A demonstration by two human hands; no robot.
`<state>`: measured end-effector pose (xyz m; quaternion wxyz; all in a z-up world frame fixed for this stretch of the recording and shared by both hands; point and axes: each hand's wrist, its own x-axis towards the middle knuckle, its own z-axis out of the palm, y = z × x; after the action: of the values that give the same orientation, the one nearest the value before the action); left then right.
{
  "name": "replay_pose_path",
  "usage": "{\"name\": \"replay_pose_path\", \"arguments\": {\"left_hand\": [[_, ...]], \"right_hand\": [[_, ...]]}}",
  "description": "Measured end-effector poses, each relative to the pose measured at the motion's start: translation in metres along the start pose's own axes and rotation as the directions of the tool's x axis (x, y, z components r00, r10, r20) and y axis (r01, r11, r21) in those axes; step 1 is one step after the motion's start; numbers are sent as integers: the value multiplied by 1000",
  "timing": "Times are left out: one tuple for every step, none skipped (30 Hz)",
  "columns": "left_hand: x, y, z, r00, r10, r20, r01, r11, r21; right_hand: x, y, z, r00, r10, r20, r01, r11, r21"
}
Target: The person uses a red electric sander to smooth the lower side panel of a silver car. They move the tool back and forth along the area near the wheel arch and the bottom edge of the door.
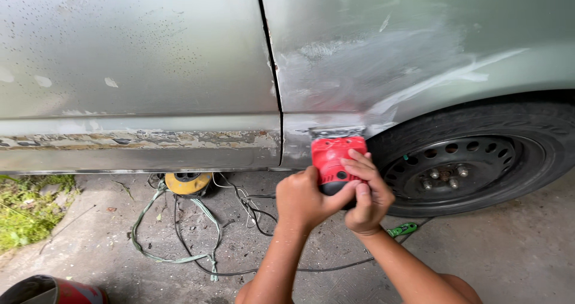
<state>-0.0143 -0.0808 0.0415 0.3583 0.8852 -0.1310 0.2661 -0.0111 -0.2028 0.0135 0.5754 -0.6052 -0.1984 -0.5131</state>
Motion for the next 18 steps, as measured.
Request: {"name": "replay_pose_path", "arguments": {"left_hand": [[-2, -13, -4, 1000, 6, 2, -6, 1000, 9], [-3, -25, -8, 998, 47, -32, -46, 999, 28], [-2, -38, -12, 993, 92, -67, -89, 995, 46], [-4, -48, -19, 993, 102, -66, -99, 994, 53], [-5, -58, -24, 990, 114, -87, -106, 990, 97], [-6, -68, -28, 986, 127, -108, -111, 984, 142], [-7, -72, -30, 986, 126, -105, -110, 983, 145], [-7, -76, -32, 979, 138, -151, -107, 975, 195], [-11, -80, -33, 971, 148, -190, -99, 965, 244], [-9, -72, -34, 973, 143, -183, -95, 965, 246], [-7, -64, -33, 968, 131, -215, -78, 968, 240], [-5, -55, -33, 962, 119, -245, -61, 970, 235], [-3, -49, -26, 964, 115, -242, -59, 972, 227], [-1, -43, -19, 955, 132, -266, -71, 971, 227], [-1, -35, -11, 946, 145, -290, -80, 971, 224], [-5, -34, -3, 948, 137, -287, -76, 974, 213], [-4, -32, 4, 953, 157, -261, -107, 975, 196], [-3, -30, 10, 956, 178, -235, -137, 974, 178]], "right_hand": [[-4, -1, 10, 1000, 1, -9, -1, 1000, 6], [-8, -3, 21, 1000, 17, -20, -16, 999, 42], [-10, -4, 32, 999, 29, -31, -27, 997, 77], [-13, -8, 42, 999, 27, -42, -23, 996, 81], [-17, -11, 50, 998, 57, -42, -52, 993, 110], [-20, -13, 59, 995, 87, -41, -80, 987, 139], [-23, -14, 64, 995, 90, -42, -83, 987, 141], [-26, -14, 69, 994, 107, -37, -102, 986, 131], [-31, -16, 72, 991, 131, -31, -126, 985, 118], [-32, -17, 70, 990, 140, -31, -135, 984, 117], [-32, -17, 65, 985, 170, -25, -167, 981, 95], [-32, -18, 61, 980, 199, -20, -198, 978, 72], [-31, -12, 52, 979, 201, -19, -200, 978, 63], [-29, -6, 43, 970, 243, 1, -243, 969, 42], [-28, -1, 32, 958, 286, 23, -286, 958, 17], [-27, 0, 22, 957, 288, 25, -288, 958, 4], [-22, 3, 15, 965, 260, 26, -259, 965, -34], [-16, 5, 8, 973, 231, 27, -229, 971, -72]]}}
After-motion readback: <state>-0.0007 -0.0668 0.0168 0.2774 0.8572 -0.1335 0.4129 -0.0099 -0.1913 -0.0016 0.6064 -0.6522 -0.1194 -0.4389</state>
